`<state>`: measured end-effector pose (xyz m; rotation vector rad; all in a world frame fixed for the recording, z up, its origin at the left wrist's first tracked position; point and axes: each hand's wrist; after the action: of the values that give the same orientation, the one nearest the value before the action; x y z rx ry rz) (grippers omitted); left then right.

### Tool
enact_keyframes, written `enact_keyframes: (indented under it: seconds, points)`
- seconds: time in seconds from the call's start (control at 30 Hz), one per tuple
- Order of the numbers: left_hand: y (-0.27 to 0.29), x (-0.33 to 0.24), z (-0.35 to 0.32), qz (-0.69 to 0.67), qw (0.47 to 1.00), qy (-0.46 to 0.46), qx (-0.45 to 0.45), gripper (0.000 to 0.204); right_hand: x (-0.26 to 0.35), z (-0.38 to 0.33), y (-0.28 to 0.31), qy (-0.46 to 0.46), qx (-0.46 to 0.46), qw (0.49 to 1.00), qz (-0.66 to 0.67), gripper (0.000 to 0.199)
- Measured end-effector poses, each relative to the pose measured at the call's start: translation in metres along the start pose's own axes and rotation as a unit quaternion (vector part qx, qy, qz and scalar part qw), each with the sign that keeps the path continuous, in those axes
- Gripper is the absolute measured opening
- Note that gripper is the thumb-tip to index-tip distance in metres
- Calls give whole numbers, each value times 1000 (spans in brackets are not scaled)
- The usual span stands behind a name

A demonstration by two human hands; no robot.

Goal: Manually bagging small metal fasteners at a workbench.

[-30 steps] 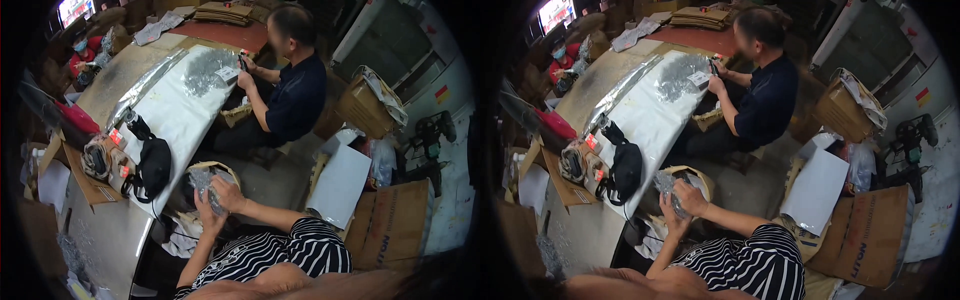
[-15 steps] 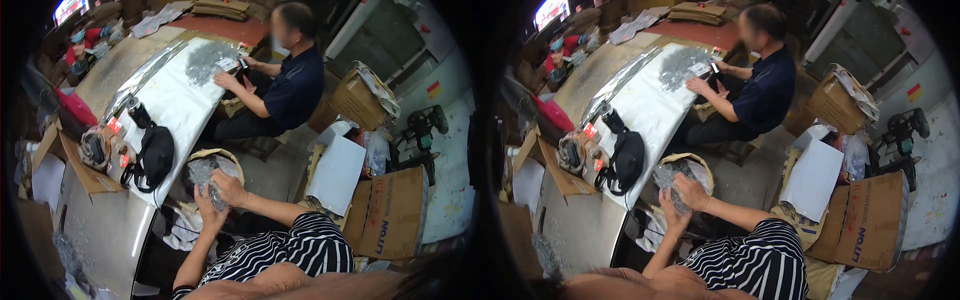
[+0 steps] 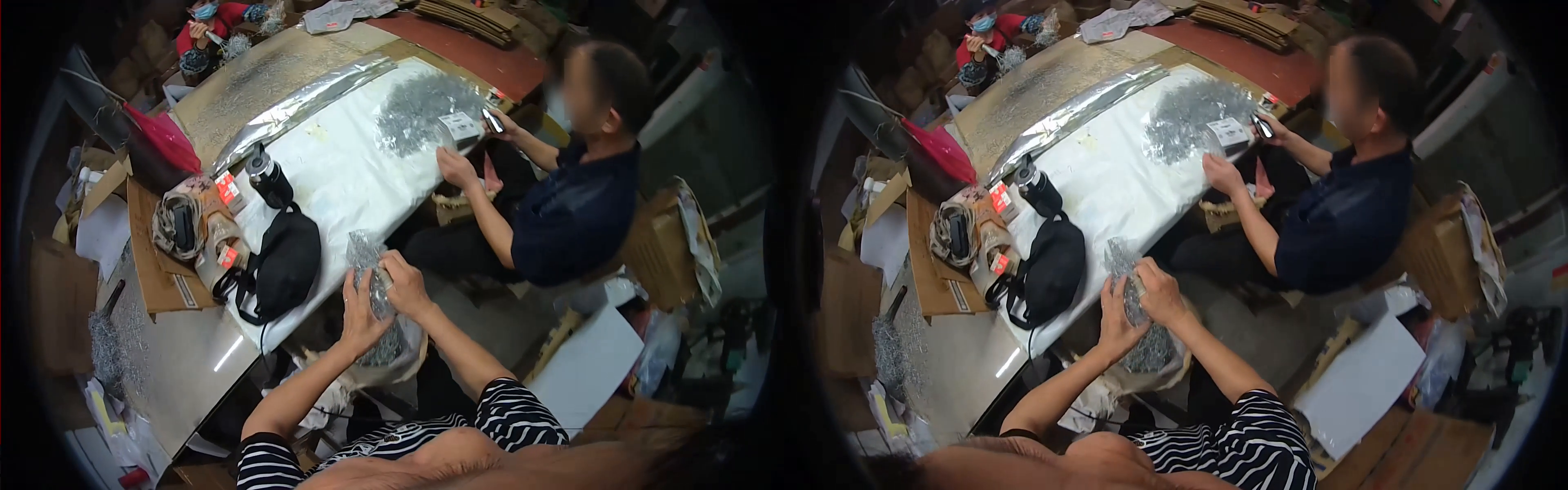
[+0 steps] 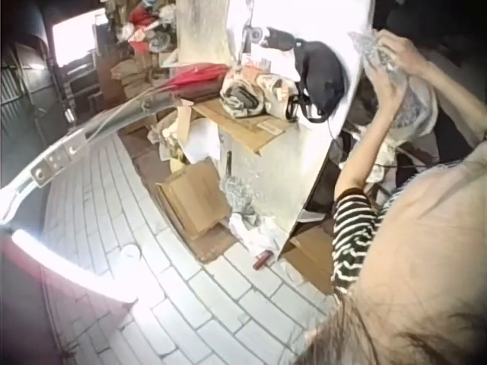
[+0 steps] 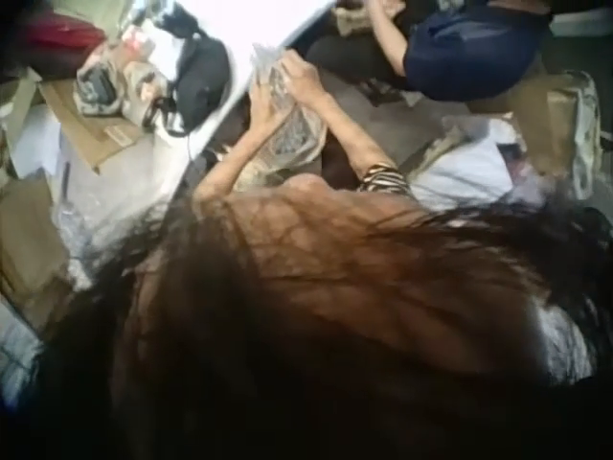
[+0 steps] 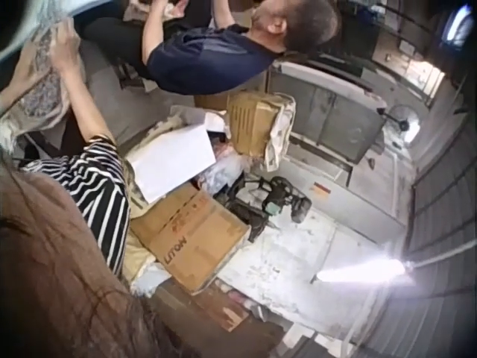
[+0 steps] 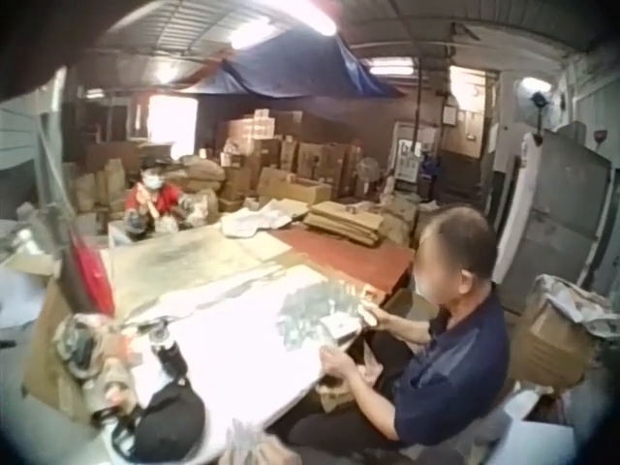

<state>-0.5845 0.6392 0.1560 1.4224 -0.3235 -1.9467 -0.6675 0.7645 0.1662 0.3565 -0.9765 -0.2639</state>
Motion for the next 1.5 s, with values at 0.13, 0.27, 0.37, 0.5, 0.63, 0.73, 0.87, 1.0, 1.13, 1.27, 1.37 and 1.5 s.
enact_keyframes:
  seconds: [0.13,0.27,0.37,0.5,0.63,0.73,0.87,1.0,1.13,1.27,1.37,1.5]
  points:
    - [-101,42,78,4,997,35,-67,93,-111,81,-17,-9,44,999,5,10]
    - [-198,99,149,64,988,41,-134,94,-221,145,-46,-27,102,994,-39,16]
    - [-247,100,209,87,975,24,-204,90,-280,202,-44,-19,120,988,-95,22]
    - [-281,109,278,130,952,73,-268,83,-320,286,-60,76,195,960,-185,25]
    - [-276,123,308,156,950,127,-240,88,-278,310,-70,154,-3,963,-220,24]
    - [-262,141,301,161,957,171,-172,90,-230,271,-71,123,-70,978,-154,29]
    - [-202,131,265,2,977,152,-152,72,-161,191,-53,120,-7,989,-81,29]
    - [-99,103,182,-40,982,144,-119,53,-93,141,-44,169,17,985,-10,25]
    - [70,18,32,-243,942,165,-164,21,8,104,-60,203,124,970,58,28]
    - [153,7,-176,-179,889,352,-232,14,131,42,-125,287,345,882,144,34]
    - [182,25,-328,-125,833,506,-185,21,185,-17,-179,327,458,816,134,41]
    - [208,13,-533,160,769,618,-13,24,233,-127,-273,321,544,766,116,37]
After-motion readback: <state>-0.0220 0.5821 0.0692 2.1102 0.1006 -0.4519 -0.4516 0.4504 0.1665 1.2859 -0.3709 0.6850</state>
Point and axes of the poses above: each hand's wrist, its own z-axis towards the middle knuckle, its own y-axis out of the back of the hand, x = y × z, and after that the axes turned 13 degrees about -x, right-handed
